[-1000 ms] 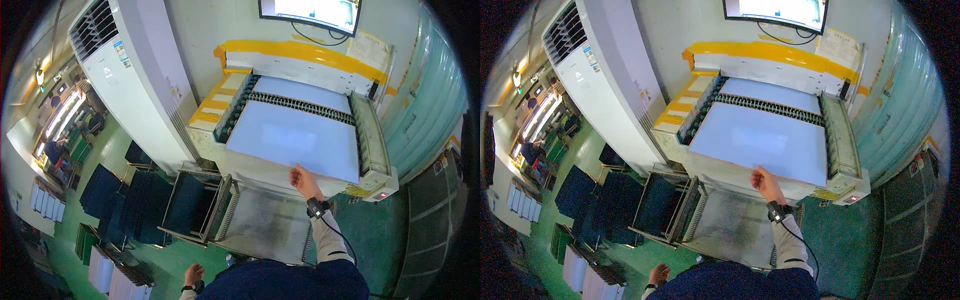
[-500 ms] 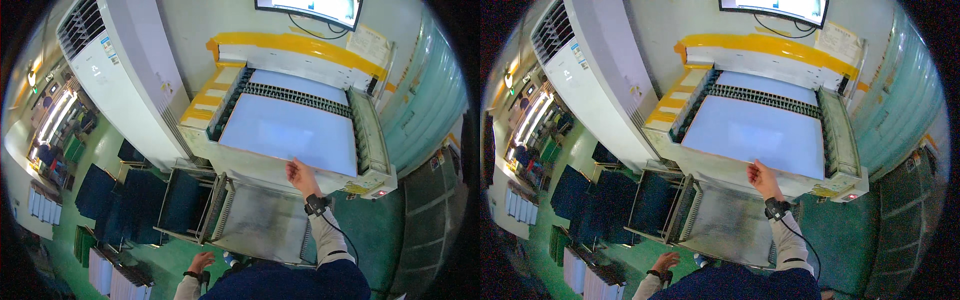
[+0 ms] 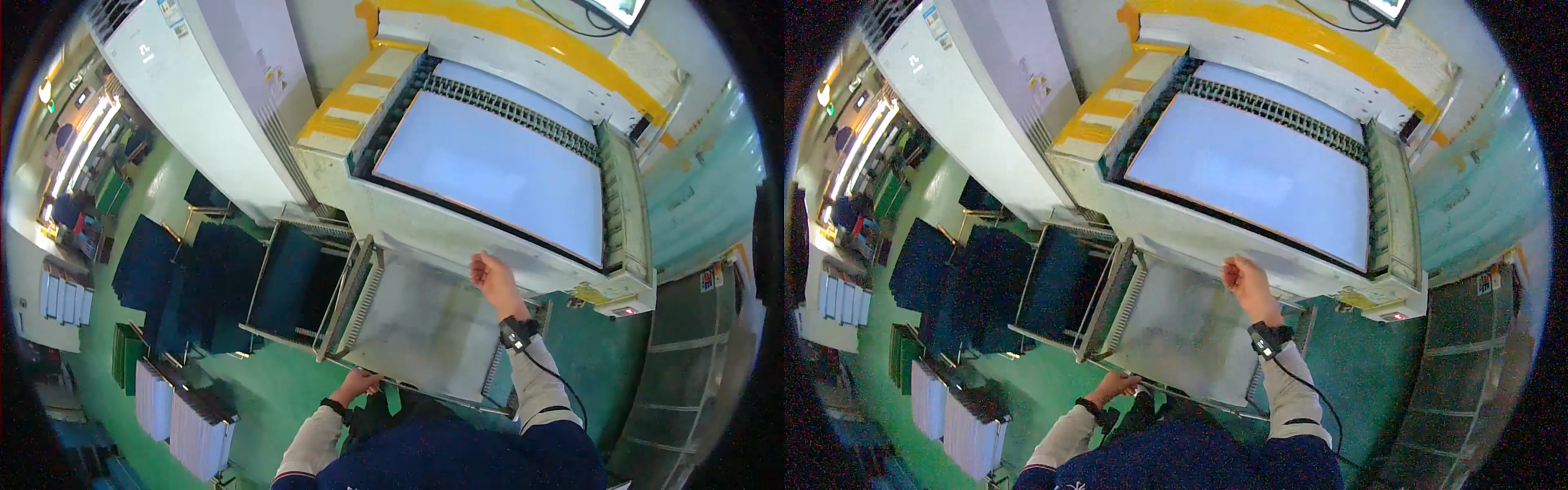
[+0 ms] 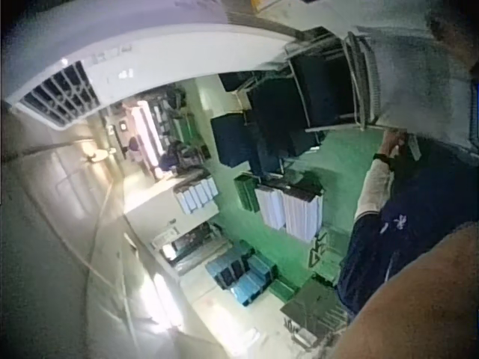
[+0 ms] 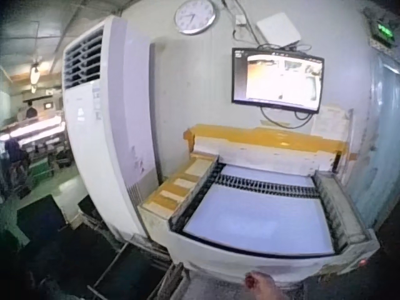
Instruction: Feeding panels into a machine and moving a rack on a factory floor.
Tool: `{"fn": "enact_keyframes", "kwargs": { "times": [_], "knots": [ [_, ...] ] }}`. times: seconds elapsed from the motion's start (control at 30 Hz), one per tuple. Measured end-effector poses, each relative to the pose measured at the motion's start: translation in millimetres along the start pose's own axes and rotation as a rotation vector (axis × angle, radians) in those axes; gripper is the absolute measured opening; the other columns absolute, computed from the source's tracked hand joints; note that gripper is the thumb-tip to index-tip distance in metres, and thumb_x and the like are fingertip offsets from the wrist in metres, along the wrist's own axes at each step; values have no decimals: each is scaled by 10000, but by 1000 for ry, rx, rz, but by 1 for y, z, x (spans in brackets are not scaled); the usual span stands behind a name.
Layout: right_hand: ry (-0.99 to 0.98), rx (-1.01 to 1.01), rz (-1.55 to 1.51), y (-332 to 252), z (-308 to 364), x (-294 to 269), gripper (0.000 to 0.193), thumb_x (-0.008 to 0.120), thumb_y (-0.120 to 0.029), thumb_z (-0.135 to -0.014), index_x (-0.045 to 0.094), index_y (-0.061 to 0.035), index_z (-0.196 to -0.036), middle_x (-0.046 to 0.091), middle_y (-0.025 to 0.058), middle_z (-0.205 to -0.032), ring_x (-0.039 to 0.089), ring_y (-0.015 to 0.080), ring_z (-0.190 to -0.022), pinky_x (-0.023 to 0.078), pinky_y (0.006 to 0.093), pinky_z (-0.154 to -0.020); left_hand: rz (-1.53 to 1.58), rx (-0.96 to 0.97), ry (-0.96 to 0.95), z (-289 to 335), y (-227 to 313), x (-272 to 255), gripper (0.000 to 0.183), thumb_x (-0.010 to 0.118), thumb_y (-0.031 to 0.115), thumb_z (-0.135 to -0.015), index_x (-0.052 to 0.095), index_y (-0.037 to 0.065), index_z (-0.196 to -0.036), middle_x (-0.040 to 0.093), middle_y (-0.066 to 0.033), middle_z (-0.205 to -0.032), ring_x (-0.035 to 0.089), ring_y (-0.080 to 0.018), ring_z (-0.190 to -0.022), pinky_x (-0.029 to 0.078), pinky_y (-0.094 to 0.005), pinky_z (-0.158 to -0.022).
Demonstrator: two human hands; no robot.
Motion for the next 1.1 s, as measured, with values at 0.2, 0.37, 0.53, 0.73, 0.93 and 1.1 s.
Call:
{"fn": "enact_keyframes", "kwargs": {
  "times": [0.2, 0.37, 0.53, 0.73, 0.93, 1.1],
  "knots": [
    [10, 165, 254, 78, -39, -15, 266, 534, -254, -875, 595, 3, -906, 622, 74, -781, 578, 146, -639, 459, 257, -570, 61, -9, -163, -23, -37, 24, 373, 663, 359, -810, 617, 5, -700, 580, -23, -599, 537, -90, -514, 424, -209, -467],
    [28, 171, 539, 110, -74, -8, 274, 565, -291, -843, 603, -25, -898, 625, 79, -794, 590, 150, -665, 484, 281, -610, -86, -72, -233, -4, -13, 46, 394, 657, 415, -802, 648, 24, -748, 620, -20, -671, 572, -87, -590, 454, -210, -530],
    [143, 144, 715, 129, -83, -52, 269, 572, -287, -829, 612, -25, -874, 623, 81, -763, 591, 161, -625, 486, 285, -570, -167, 10, -355, -16, -25, 74, 415, 672, 428, -785, 664, 14, -817, 636, -28, -703, 596, -97, -626, 483, -242, -575],
    [554, -275, 994, 72, -43, -188, 283, 594, -271, -790, 585, 8, -745, 606, 117, -634, 583, 206, -535, 466, 317, -505, -145, 317, 8, -22, 4, 32, 306, 704, 336, -767, 665, 40, -831, 650, -63, -717, 613, -137, -661, 482, -278, -633],
    [784, -160, 868, 50, -28, -296, 364, 628, -348, -748, 595, 12, -798, 630, 189, -766, 613, 330, -735, 471, 424, -667, -759, 775, 893, 28, 149, -102, 504, 744, 234, -665, 547, 56, -1093, 568, -133, -1060, 508, -332, -1004, 382, -462, -880],
    [705, -116, 1242, 45, -39, -273, 351, 622, -332, -726, 594, 3, -824, 627, 219, -832, 599, 384, -817, 472, 447, -703, -528, 393, 763, -31, 105, -150, 502, 719, 297, -654, 507, 29, -1021, 592, -169, -969, 561, -338, -904, 441, -444, -759]
  ]
}}
Point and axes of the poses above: each hand's wrist, its own z-axis away from the middle knuckle, its own x-axis out of the palm, y = z × x, the point moved 7 cm from there along -z, towards the middle knuckle
